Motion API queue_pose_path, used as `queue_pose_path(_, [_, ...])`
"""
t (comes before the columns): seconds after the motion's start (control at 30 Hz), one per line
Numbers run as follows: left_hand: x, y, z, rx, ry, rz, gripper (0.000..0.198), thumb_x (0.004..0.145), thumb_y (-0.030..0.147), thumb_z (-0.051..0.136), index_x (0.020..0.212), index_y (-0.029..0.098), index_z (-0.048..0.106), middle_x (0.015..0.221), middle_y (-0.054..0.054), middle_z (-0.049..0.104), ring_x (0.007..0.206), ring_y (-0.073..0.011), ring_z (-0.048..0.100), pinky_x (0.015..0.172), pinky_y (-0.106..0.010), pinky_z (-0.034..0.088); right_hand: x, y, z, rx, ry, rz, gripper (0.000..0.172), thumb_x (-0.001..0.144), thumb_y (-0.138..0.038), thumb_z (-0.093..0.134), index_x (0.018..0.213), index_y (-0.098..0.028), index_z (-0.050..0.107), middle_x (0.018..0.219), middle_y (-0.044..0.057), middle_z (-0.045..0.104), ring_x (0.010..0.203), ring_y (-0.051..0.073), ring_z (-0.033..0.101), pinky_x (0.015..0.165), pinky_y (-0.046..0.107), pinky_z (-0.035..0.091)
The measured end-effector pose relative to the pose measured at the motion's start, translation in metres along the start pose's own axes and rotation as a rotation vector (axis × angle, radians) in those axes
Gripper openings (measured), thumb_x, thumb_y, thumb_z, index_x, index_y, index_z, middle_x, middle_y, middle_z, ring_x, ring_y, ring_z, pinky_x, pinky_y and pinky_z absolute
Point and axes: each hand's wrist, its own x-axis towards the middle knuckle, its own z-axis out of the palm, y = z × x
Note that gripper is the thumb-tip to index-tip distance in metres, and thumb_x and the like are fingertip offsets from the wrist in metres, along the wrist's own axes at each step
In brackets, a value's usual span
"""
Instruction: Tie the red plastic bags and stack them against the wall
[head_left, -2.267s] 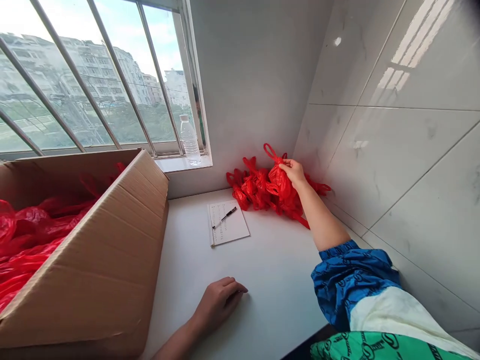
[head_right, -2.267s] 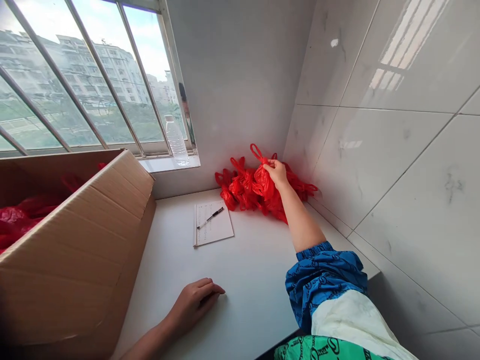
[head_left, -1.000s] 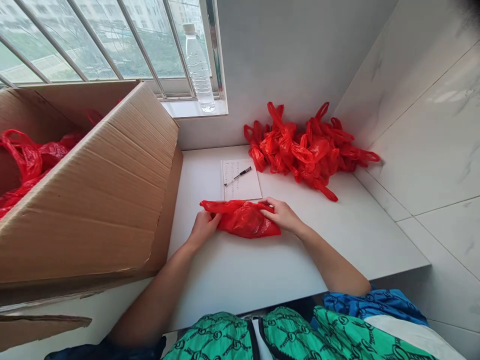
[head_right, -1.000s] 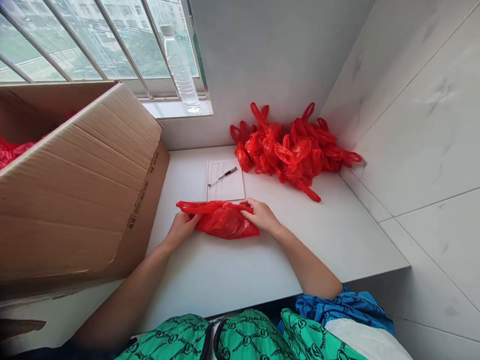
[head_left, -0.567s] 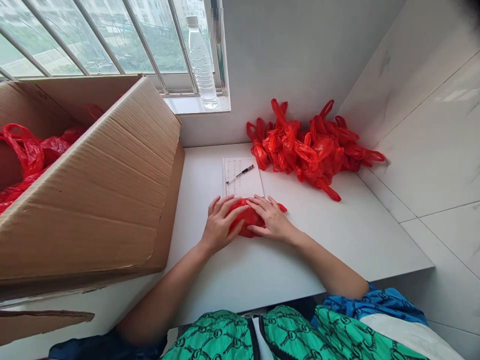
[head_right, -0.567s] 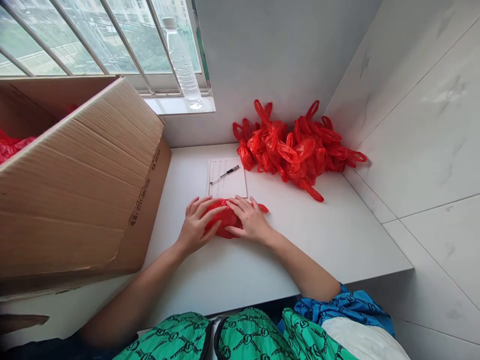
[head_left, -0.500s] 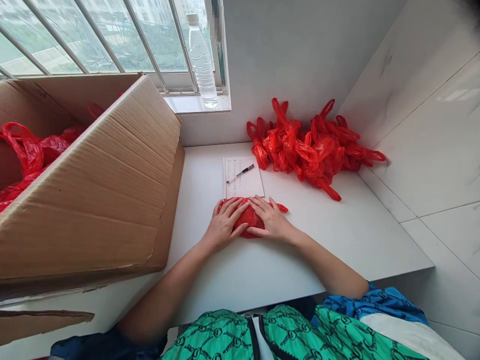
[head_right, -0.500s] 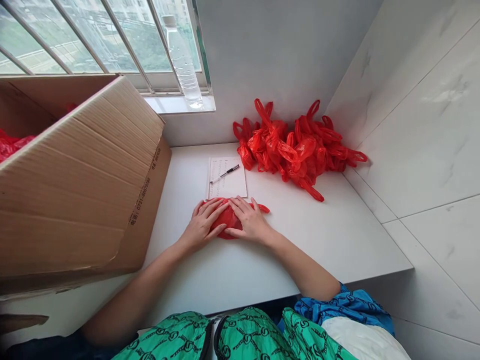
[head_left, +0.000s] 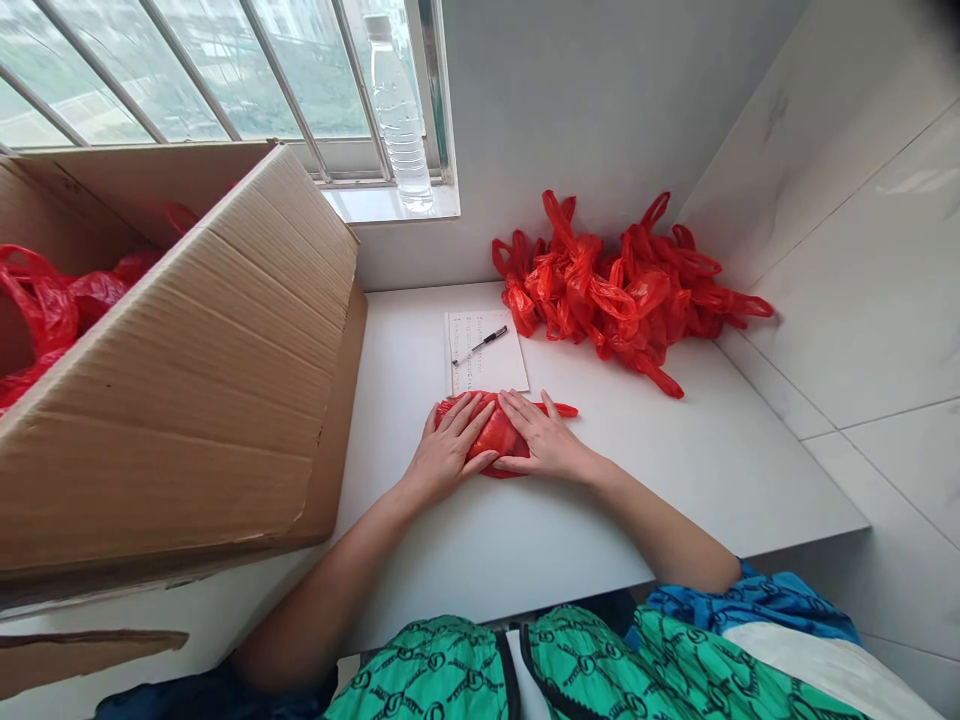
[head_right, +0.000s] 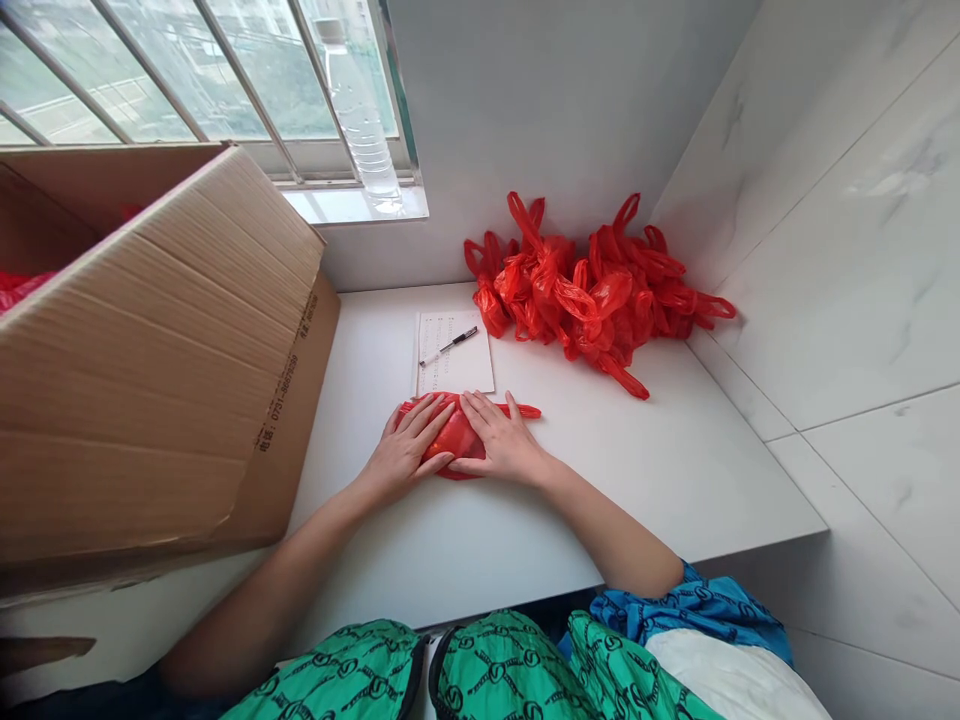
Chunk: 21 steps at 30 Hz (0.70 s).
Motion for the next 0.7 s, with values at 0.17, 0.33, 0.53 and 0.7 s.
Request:
queue_pose_path(0.17, [0.0, 0.0, 0.0, 0.02, -0.008, -0.005, 0.068, 0.098, 0.054, 0.04, 0.157, 0.028, 0.018, 0.162, -0.005, 0.023, 0.15, -0.0265, 0.02, 0.12, -0.049, 0.012, 0.001, -0.001, -0.001, -0.019, -0.015, 0.018, 0.098, 0.087, -0.076, 0.039, 0.158, -0.023, -0.004, 0.165, 0.006, 0.009, 0.152, 0.028, 0.011, 0.12, 0.061, -0.001])
queue_pose_path(0.33, [0.001, -0.001, 0.001, -0.012, -0.012, -0.008, 0.067, 0.098, 0.054, 0.041, 0.156, 0.027, 0.021, 0.162, -0.006, 0.025, 0.149, -0.0279, 0.021, 0.12, -0.052, 0.012, 0.001, -0.001, 0.001, 0.004, -0.012, 0.019, 0.098, 0.087, -0.075, 0.04, 0.158, -0.023, -0.002, 0.165, 0.008, 0.01, 0.152, 0.029, 0.012, 0.12, 0.06, -0.002])
queue_pose_path(0.53, [0.0, -0.008, -0.006, -0.26, 0.084, -0.047, 0.06, 0.097, 0.047, 0.048, 0.152, 0.029, 0.03, 0.15, -0.009, 0.043, 0.137, -0.0277, 0.042, 0.116, -0.048, 0.028, 0.0, 0.007, -0.008, 0.088, 0.114, 0.014, 0.089, 0.088, -0.073, 0.044, 0.157, -0.023, 0.018, 0.157, 0.011, 0.036, 0.143, 0.03, 0.034, 0.118, 0.055, 0.017])
queue_pose_path(0.7, [0.0, -0.014, -0.016, -0.406, 0.265, -0.27, 0.063, 0.093, 0.047, 0.057, 0.148, 0.028, 0.035, 0.137, -0.009, 0.049, 0.111, -0.0213, 0.059, 0.096, -0.036, 0.049, -0.003, 0.016, -0.019, 0.045, 0.258, 0.11, 0.069, 0.084, -0.067, 0.058, 0.133, -0.019, 0.055, 0.11, 0.012, 0.067, 0.104, 0.029, 0.059, 0.094, 0.046, 0.041])
